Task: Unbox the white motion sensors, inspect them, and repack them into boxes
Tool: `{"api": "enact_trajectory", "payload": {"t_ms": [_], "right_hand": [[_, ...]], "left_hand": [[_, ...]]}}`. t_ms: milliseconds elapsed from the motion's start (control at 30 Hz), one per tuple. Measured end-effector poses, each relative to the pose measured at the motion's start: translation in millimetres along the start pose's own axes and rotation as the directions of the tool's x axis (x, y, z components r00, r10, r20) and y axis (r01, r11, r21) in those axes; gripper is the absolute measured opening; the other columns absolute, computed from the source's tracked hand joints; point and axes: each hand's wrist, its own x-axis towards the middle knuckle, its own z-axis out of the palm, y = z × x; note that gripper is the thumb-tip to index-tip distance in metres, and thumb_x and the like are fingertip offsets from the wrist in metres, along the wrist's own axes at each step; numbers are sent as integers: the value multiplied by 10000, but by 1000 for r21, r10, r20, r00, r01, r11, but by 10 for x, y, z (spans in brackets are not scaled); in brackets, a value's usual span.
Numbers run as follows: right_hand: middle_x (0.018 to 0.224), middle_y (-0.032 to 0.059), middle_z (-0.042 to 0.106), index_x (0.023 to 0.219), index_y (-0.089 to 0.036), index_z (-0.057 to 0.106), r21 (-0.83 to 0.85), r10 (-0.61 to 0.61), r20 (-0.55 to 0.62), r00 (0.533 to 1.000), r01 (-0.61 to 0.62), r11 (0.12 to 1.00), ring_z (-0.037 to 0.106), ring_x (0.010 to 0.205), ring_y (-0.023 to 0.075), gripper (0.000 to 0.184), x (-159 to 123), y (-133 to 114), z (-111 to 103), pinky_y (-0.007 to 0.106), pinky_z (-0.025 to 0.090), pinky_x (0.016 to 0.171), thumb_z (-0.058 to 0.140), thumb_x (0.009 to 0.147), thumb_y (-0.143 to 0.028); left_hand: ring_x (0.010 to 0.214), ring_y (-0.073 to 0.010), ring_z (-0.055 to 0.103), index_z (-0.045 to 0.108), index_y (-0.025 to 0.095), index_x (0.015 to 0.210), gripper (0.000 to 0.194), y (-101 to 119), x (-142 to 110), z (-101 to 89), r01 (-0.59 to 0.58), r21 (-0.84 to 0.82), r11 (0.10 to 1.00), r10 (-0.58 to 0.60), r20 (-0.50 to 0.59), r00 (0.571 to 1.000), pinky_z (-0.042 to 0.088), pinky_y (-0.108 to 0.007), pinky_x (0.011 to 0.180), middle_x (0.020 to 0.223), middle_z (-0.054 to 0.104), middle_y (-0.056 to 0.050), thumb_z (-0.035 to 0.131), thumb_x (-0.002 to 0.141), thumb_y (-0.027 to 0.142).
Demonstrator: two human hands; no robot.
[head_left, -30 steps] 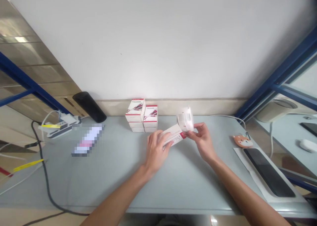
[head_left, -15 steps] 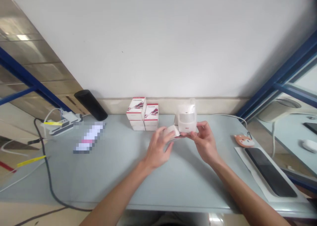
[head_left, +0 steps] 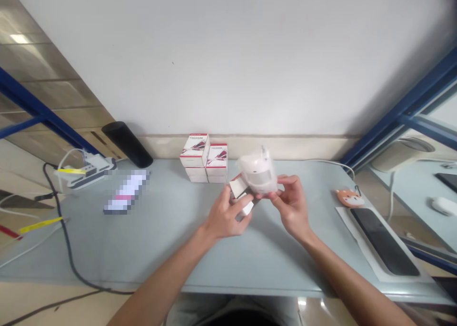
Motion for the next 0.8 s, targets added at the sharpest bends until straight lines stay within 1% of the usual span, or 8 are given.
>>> {"api": "enact_trajectory", "payload": {"t_ms": [67, 133, 233, 300, 367, 500, 633, 800], "right_hand": [[1127, 12, 587, 1017, -318, 568, -9, 0, 19, 1000, 0, 1000, 713, 723, 168, 288, -1, 3, -7, 374, 607, 617, 811, 890, -404], [1080, 14, 609, 1013, -311, 571, -20, -2, 60, 998, 3, 1000, 696, 672, 157, 276, -11, 11, -12, 300, 518, 476, 800, 897, -411], [1049, 18, 655, 1014, -304, 594, -62, -27, 111, 994, 34, 997, 630, 567, 120, 212, -38, 46, -25, 273, 439, 408, 773, 925, -373], [1046, 27, 693, 1004, -296, 621, -155, -74, 138, 988, 95, 983, 578, 531, 102, 160, -51, 79, -41, 281, 438, 420, 762, 936, -329], [1041, 44, 728, 986, -283, 644, -299, -156, 172, 973, 202, 932, 560, 553, 107, 134, -50, 98, -64, 286, 436, 449, 767, 933, -286], [1132, 77, 724, 1039, -255, 658, -499, -288, 268, 919, 388, 775, 565, 606, 107, 132, -11, 64, -111, 281, 446, 487, 742, 941, -228], [1195, 97, 661, 1048, -245, 655, -591, -320, 312, 895, 446, 672, 586, 703, 136, 115, 17, 29, -141, 295, 494, 530, 713, 949, -241], [1281, 111, 621, 1127, -266, 649, -715, -339, 353, 872, 485, 504, 668, 935, 226, 156, 32, 93, -158, 347, 542, 624, 666, 972, -267]], "left_hand": [[866, -238, 622, 737, 229, 1042, 176, -22, -12, 18, -12, -19, 1000, 12, -15, 1000, 607, -327, 609, 928, 618, -111, 704, 869, 223], [916, -250, 647, 702, 212, 917, 62, -43, -31, 46, 17, -62, 998, -20, -51, 998, 624, -343, 648, 951, 632, -121, 702, 886, 267], [993, -259, 690, 696, 204, 939, 133, -56, -59, 83, 66, -165, 984, -80, -78, 994, 641, -367, 738, 1085, 659, -151, 713, 911, 333], [1022, -260, 705, 698, 214, 1027, 168, -56, -71, 99, 87, -261, 961, -113, -86, 990, 639, -371, 791, 1113, 677, -145, 740, 907, 322], [1028, -256, 713, 665, 219, 1097, 240, -62, -73, 115, 83, -319, 944, -132, -134, 982, 632, -370, 812, 1113, 692, -133, 769, 894, 292], [1011, -252, 718, 557, 225, 1204, 473, -108, -54, 159, -49, -318, 947, -49, -292, 955, 620, -363, 791, 1125, 690, -112, 846, 831, 240], [1044, -229, 692, 449, 249, 1375, 716, -156, -59, 222, -132, -312, 941, 12, -359, 933, 604, -354, 844, 1206, 640, -106, 863, 800, 151], [1162, -253, 664, 285, 254, 1564, 917, -180, -123, 304, -48, -343, 938, -71, -328, 942, 584, -406, 949, 1306, 583, -149, 840, 842, 151]]}}
